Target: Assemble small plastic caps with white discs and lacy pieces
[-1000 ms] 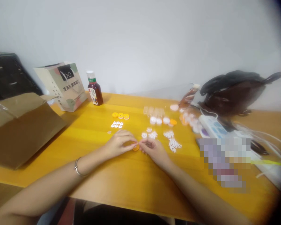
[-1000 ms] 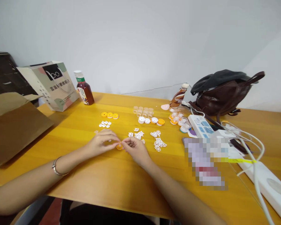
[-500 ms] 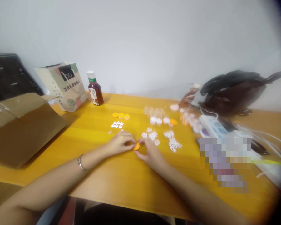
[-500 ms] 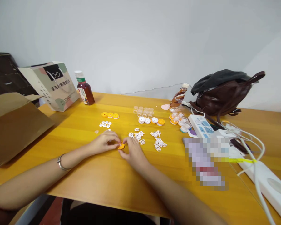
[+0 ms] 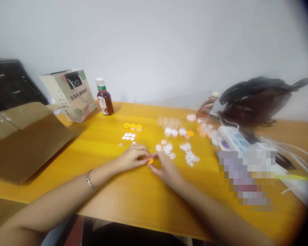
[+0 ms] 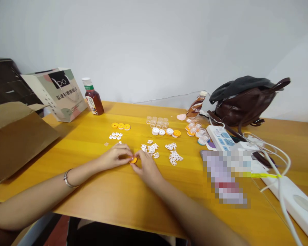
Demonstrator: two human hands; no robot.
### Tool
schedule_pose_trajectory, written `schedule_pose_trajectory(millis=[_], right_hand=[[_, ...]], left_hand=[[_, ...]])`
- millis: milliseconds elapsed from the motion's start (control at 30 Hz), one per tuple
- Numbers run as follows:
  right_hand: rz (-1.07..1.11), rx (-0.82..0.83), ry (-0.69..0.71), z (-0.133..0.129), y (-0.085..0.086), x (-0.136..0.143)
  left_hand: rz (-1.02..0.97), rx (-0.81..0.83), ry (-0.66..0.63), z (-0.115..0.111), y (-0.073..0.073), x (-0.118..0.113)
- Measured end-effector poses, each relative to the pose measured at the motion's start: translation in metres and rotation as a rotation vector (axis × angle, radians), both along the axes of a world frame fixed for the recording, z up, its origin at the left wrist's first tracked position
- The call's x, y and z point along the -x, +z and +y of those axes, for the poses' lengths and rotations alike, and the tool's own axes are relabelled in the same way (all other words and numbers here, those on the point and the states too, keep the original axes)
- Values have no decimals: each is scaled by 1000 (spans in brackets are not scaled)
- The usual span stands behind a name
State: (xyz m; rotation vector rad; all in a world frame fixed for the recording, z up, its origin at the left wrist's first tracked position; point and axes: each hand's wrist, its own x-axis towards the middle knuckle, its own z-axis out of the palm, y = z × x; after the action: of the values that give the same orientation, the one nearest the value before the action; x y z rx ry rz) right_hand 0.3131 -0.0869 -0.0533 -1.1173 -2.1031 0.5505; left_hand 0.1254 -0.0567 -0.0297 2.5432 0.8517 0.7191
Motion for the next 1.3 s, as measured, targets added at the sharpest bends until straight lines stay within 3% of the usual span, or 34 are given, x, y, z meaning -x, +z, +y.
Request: schedule_pose_trajectory(millis=[200, 433, 1300], right_hand=[[3, 25, -14, 1, -1, -3], [17, 6, -11, 0, 2, -3], [-29, -75, -2, -1, -2, -4]], left_hand=[[-4, 72, 57, -12, 7, 4], [7, 6, 94, -31, 0, 5], [124, -145, 59, -34, 4, 2]])
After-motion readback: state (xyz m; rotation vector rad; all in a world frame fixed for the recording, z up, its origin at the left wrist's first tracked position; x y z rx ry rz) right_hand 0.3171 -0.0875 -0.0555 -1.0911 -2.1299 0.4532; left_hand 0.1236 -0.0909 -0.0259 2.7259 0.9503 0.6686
